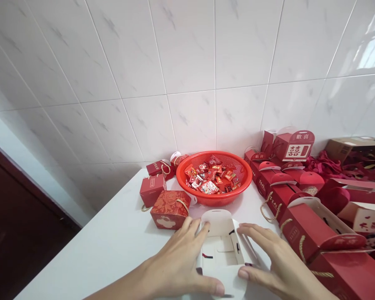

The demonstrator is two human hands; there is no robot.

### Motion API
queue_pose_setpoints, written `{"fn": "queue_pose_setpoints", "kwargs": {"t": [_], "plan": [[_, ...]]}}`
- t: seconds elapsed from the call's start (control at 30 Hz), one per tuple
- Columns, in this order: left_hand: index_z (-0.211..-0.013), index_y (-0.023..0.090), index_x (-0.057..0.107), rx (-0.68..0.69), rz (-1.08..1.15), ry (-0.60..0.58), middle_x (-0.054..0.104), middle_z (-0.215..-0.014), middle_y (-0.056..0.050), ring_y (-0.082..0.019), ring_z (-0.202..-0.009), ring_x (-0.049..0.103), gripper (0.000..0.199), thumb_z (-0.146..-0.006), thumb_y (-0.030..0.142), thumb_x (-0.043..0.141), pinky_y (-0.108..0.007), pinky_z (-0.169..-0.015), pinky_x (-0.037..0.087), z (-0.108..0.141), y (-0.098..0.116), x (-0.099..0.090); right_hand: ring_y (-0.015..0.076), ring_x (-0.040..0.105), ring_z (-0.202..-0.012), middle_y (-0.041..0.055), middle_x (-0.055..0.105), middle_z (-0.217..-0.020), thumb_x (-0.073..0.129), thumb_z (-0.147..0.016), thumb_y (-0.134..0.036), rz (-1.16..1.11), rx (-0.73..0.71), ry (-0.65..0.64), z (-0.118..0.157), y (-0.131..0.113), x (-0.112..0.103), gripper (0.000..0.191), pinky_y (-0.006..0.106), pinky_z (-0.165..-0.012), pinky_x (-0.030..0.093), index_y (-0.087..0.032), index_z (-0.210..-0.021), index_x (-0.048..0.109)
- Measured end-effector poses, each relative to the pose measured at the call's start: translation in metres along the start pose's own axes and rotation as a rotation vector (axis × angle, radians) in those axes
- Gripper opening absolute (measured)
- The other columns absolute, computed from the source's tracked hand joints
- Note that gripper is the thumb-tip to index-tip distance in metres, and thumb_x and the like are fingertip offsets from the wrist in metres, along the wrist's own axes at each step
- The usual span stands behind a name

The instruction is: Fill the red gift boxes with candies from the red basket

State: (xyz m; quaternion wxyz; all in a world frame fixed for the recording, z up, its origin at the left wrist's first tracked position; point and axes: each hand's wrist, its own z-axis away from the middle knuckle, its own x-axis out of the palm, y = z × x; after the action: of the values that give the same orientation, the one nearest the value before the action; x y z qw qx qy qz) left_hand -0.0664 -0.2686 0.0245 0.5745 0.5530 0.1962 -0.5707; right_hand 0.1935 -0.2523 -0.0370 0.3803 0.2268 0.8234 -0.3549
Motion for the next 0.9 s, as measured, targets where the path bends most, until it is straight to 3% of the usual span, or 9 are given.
{"fn": "queue_pose_setpoints", "kwargs": {"t": [0.13, 0.23, 0.3, 0.37, 0.47, 0.57, 0.67, 0.77, 0.9], "plan": [[-0.159, 0.018, 0.034, 0.047, -0.024, 0.011, 0.037, -0.158, -0.021, -0.049, -0.145, 0.028, 0.115, -0.068, 0.079, 0.07, -0.061, -0.109, 0.039, -0.001, 0.002, -0.008, 0.034, 0.073, -0.112, 0.0154, 0.072, -0.128, 0.072, -0.082, -0.063, 0.032, 0.007, 0.016, 0.001, 0.004, 0.005, 0.061, 0.042, -0.086, 0.064, -0.021, -0.126, 0.07], [-0.142, 0.026, 0.058, 0.096, -0.06, 0.162, 0.053, -0.147, -0.014, -0.041, -0.132, 0.05, 0.075, -0.08, 0.068, 0.067, -0.052, -0.101, 0.048, -0.002, 0.003, -0.033, 0.0322, 0.07, -0.118, 0.0132, 0.068, -0.134, 0.07, -0.085, -0.06, 0.01, 0.011, 0.047, 0.003, 0.007, 0.005, 0.053, 0.04, -0.089, 0.064, -0.025, -0.124, 0.07], [-0.118, 0.024, 0.071, 0.116, -0.068, 0.295, 0.069, -0.123, -0.009, -0.031, -0.108, 0.065, 0.043, -0.09, 0.055, 0.059, -0.042, -0.09, 0.052, -0.012, 0.002, -0.056, 0.0314, 0.068, -0.121, 0.0112, 0.066, -0.138, 0.068, -0.088, -0.058, 0.008, 0.013, 0.093, 0.004, 0.006, 0.006, 0.046, 0.04, -0.09, 0.063, -0.028, -0.123, 0.069], [-0.105, 0.021, 0.073, 0.138, -0.055, 0.375, 0.075, -0.105, -0.006, -0.024, -0.093, 0.068, 0.032, -0.094, 0.044, 0.053, -0.035, -0.083, 0.051, -0.032, -0.002, -0.079, 0.0299, 0.066, -0.125, 0.0094, 0.064, -0.141, 0.066, -0.091, -0.052, 0.006, 0.008, 0.152, 0.005, 0.005, 0.007, 0.04, 0.04, -0.091, 0.063, -0.03, -0.125, 0.067], [-0.112, 0.019, 0.073, 0.14, -0.057, 0.295, 0.075, -0.109, -0.007, -0.023, -0.095, 0.069, 0.033, -0.092, 0.036, 0.055, -0.03, -0.081, 0.05, -0.078, -0.011, -0.1, 0.0266, 0.063, -0.129, 0.0091, 0.061, -0.144, 0.062, -0.096, -0.044, -0.016, -0.013, 0.267, 0.005, 0.001, 0.01, 0.035, 0.036, -0.094, 0.061, -0.03, -0.127, 0.062], [-0.119, 0.022, 0.073, 0.169, -0.172, -0.052, 0.074, -0.119, -0.004, -0.022, -0.105, 0.068, 0.035, -0.089, 0.03, 0.057, -0.026, -0.09, 0.048, -0.127, -0.019, -0.106, 0.0251, 0.064, -0.127, 0.0106, 0.062, -0.14, 0.06, -0.098, -0.039, -0.028, -0.027, 0.386, 0.003, -0.002, 0.012, 0.029, 0.033, -0.095, 0.06, -0.027, -0.124, 0.063], [-0.128, 0.027, 0.069, 0.059, -0.324, -0.225, 0.071, -0.128, -0.004, -0.025, -0.111, 0.067, 0.047, -0.081, 0.026, 0.063, -0.027, -0.092, 0.05, -0.163, -0.019, -0.102, 0.0243, 0.068, -0.121, 0.0105, 0.066, -0.134, 0.061, -0.098, -0.037, -0.022, -0.024, 0.456, 0.001, -0.001, 0.012, 0.023, 0.032, -0.094, 0.06, -0.026, -0.117, 0.065], [-0.135, 0.026, 0.064, -0.041, -0.398, -0.199, 0.065, -0.135, -0.012, -0.033, -0.11, 0.067, 0.066, -0.069, 0.023, 0.072, -0.036, -0.088, 0.054, -0.182, -0.015, -0.09, 0.0239, 0.07, -0.117, 0.0105, 0.067, -0.13, 0.061, -0.098, -0.037, -0.025, -0.01, 0.481, -0.001, 0.0, 0.012, 0.019, 0.032, -0.092, 0.061, -0.026, -0.113, 0.066], [-0.142, 0.025, 0.056, -0.131, -0.444, -0.102, 0.052, -0.147, -0.021, -0.038, -0.116, 0.065, 0.074, -0.07, 0.021, 0.07, -0.045, -0.091, 0.054, -0.193, -0.014, -0.076, 0.0244, 0.07, -0.117, 0.0119, 0.067, -0.129, 0.061, -0.098, -0.034, -0.055, -0.01, 0.468, -0.001, 0.0, 0.012, 0.016, 0.032, -0.092, 0.061, -0.025, -0.109, 0.067]]}}
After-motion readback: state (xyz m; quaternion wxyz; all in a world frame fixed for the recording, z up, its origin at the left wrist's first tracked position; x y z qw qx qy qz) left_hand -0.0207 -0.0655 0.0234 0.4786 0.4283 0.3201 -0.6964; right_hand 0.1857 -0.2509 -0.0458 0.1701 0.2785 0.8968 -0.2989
